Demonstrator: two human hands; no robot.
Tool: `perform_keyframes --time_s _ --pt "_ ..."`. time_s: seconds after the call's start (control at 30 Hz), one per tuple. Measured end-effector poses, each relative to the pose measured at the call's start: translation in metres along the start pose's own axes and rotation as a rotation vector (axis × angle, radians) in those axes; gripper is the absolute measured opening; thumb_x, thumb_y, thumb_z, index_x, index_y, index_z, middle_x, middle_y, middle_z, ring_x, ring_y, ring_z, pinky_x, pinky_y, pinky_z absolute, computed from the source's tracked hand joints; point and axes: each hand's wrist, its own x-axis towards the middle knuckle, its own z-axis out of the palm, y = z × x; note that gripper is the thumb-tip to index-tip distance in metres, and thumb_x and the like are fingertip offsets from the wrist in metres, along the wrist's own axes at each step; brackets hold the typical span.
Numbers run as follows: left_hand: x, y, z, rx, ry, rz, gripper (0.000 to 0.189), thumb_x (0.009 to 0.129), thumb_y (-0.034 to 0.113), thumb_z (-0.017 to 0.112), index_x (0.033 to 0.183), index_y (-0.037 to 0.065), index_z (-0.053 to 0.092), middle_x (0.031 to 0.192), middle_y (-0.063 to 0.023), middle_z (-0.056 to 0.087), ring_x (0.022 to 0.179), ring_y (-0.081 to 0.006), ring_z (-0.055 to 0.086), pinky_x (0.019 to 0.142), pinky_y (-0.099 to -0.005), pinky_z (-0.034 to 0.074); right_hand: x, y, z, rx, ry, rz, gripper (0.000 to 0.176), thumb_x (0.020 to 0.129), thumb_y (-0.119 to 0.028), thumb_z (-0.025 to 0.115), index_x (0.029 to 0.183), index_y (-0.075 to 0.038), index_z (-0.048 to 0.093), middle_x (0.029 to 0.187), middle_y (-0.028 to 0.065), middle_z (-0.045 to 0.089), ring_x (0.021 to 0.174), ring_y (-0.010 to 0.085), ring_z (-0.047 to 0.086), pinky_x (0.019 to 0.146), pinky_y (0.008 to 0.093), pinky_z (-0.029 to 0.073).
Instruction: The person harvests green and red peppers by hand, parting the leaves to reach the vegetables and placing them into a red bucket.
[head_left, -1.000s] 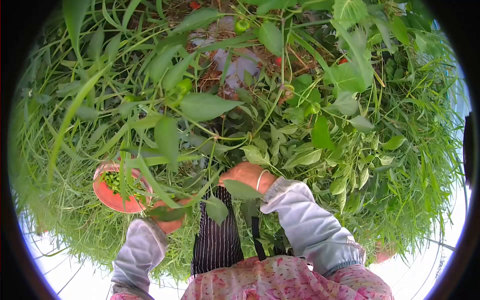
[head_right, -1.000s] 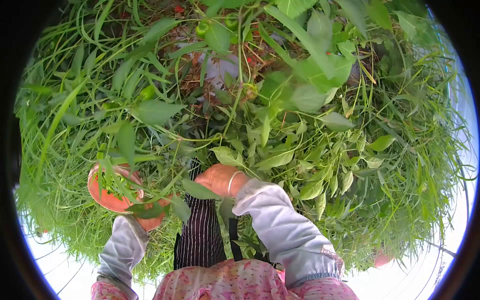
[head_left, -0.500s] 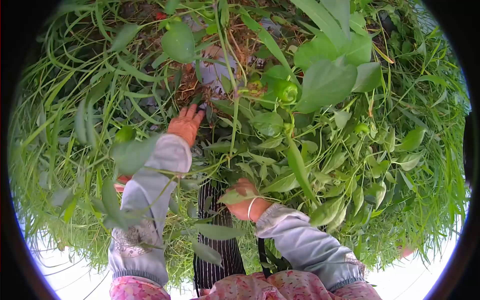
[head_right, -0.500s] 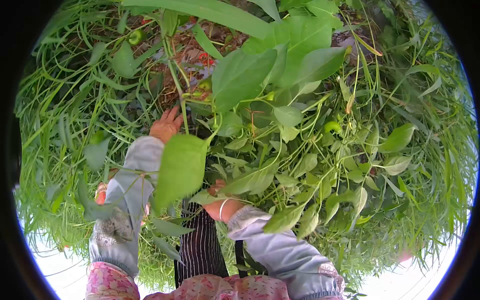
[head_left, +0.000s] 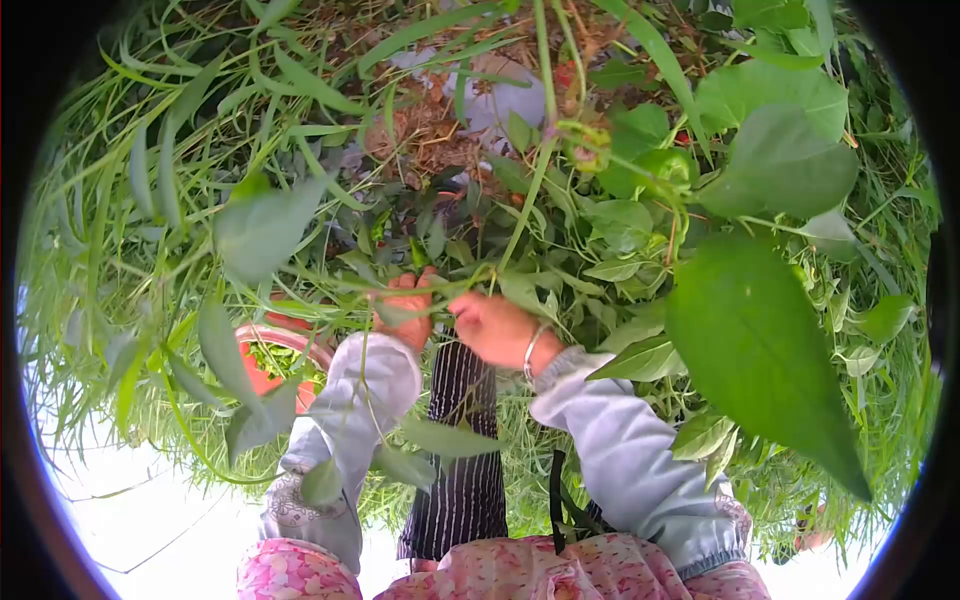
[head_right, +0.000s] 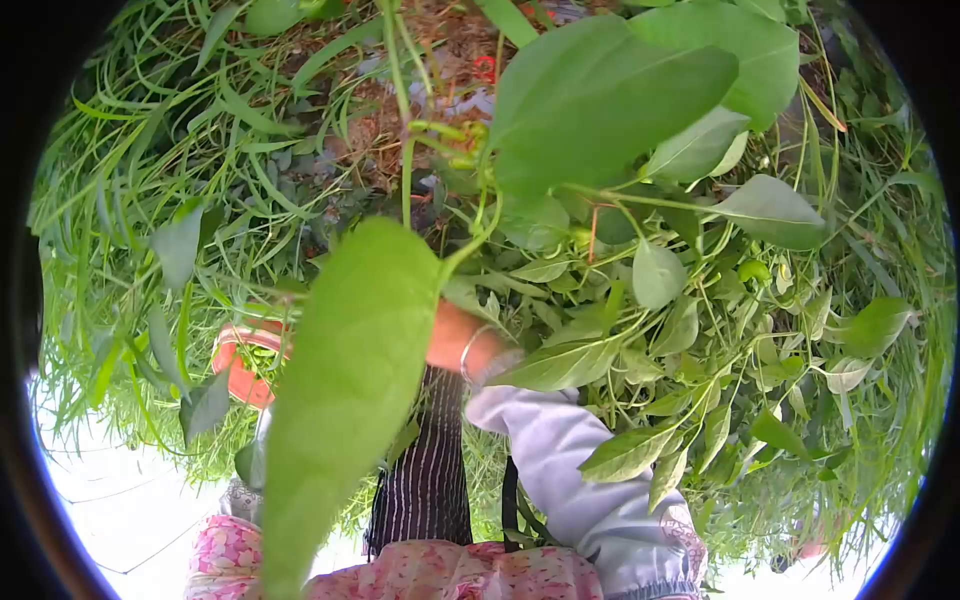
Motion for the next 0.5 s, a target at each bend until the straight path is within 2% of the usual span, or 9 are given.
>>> perform_keyframes --time_s 0.07,0.1,0.13,0.23,0.3,0.37,0.43,0.47,0.5 --pt "-0.006 0.012 -0.005 -0.04 -0.203 -0.119 0.057 0.071 0.012 0.058 0.126 0.009 0.045 0.108 -0.0149 0.056 0.097 -0.0312 0.057 0.083 -0.0424 0.047 0.024 -0.004 0.001 -0.038 0.076 0.235 0.03 0.084 -0.018 0.049 0.108 0.0 0.055 0.094 0.0186 0.064 0.087 0.0309 0.062 0.077 0.0366 0.049" --pt "-0.01 0.017 -0.009 -0.062 -0.306 -0.177 0.057 0.07 0.011 0.058 0.126 0.008 0.046 0.107 -0.0146 0.057 0.096 -0.0309 0.057 0.083 -0.0425 0.046 0.032 -0.006 0.0 -0.072 0.107 0.283 0.029 0.085 -0.019 0.049 0.107 -0.001 0.055 0.095 0.0188 0.064 0.087 0.0313 0.062 0.077 0.0374 0.048" --pt "-0.019 0.022 -0.013 -0.128 -0.142 -0.141 0.055 0.07 0.007 0.055 0.125 0.006 0.046 0.112 -0.0149 0.056 0.1 -0.0318 0.056 0.086 -0.0412 0.046 0.039 -0.007 -0.001 -0.104 0.137 0.331 0.028 0.086 -0.021 0.048 0.105 -0.001 0.056 0.096 0.0191 0.063 0.088 0.0317 0.061 0.077 0.0382 0.048" --pt "-0.029 0.022 -0.002 -0.356 0.077 -0.077 0.054 0.07 0.004 0.054 0.123 0.006 0.047 0.118 -0.0157 0.054 0.106 -0.0324 0.053 0.09 -0.0394 0.044 0.077 0.052 0.026 -0.203 0.317 0.258 0.03 0.086 -0.027 0.05 0.102 -0.002 0.057 0.096 0.0178 0.062 0.087 0.0324 0.059 0.077 0.0404 0.046" --pt "-0.035 0.023 -0.006 -0.425 0.152 -0.052 0.042 0.07 0.003 0.058 0.112 0.005 0.056 0.113 -0.0183 0.057 0.108 -0.0321 0.053 0.09 -0.0314 0.044 0.095 0.071 0.031 -0.277 0.439 0.208 0.032 0.086 -0.031 0.051 0.1 -0.003 0.058 0.095 0.0169 0.062 0.086 0.0328 0.058 0.077 0.0419 0.045" --pt "-0.038 0.022 -0.013 -0.624 0.14 -0.027 0.045 0.069 -0.001 0.055 0.114 0.007 0.056 0.115 -0.0162 0.057 0.109 -0.0319 0.053 0.092 -0.0264 0.042 0.107 0.075 0.035 -0.018 0.256 0.493 0.032 0.084 -0.035 0.056 0.101 -0.008 0.06 0.094 0.0111 0.063 0.084 0.0269 0.059 0.072 0.0383 0.046" --pt "-0.044 0.02 -0.001 -1.045 0.047 -0.219 0.041 0.071 -0.003 0.052 0.111 0.006 0.056 0.112 -0.0138 0.059 0.106 -0.0297 0.056 0.09 -0.0283 0.044 0.115 0.101 0.051 0.35 0.301 0.489 0.041 0.082 -0.041 0.058 0.103 -0.005 0.061 0.102 0.0138 0.063 0.088 0.0306 0.06 0.079 0.0373 0.046" --pt "-0.043 0.015 0.01 -1.2 0.039 -0.24 0.04 0.072 -0.004 0.051 0.111 0.005 0.056 0.11 -0.0127 0.06 0.103 -0.0281 0.057 0.088 -0.029 0.045 0.115 0.109 0.058 0.444 0.393 0.457 0.032 0.082 -0.036 0.061 0.101 -0.01 0.061 0.098 0.009 0.064 0.084 0.0267 0.061 0.075 0.0354 0.047" --pt "-0.043 0.01 0.024 -1.355 0.034 -0.265 0.039 0.073 -0.005 0.05 0.11 0.005 0.056 0.108 -0.0116 0.062 0.1 -0.0265 0.058 0.086 -0.0298 0.046 0.112 0.105 0.057 0.562 0.374 0.492 0.029 0.082 -0.033 0.062 0.101 -0.011 0.06 0.096 0.0066 0.064 0.083 0.0242 0.061 0.074 0.0344 0.048"
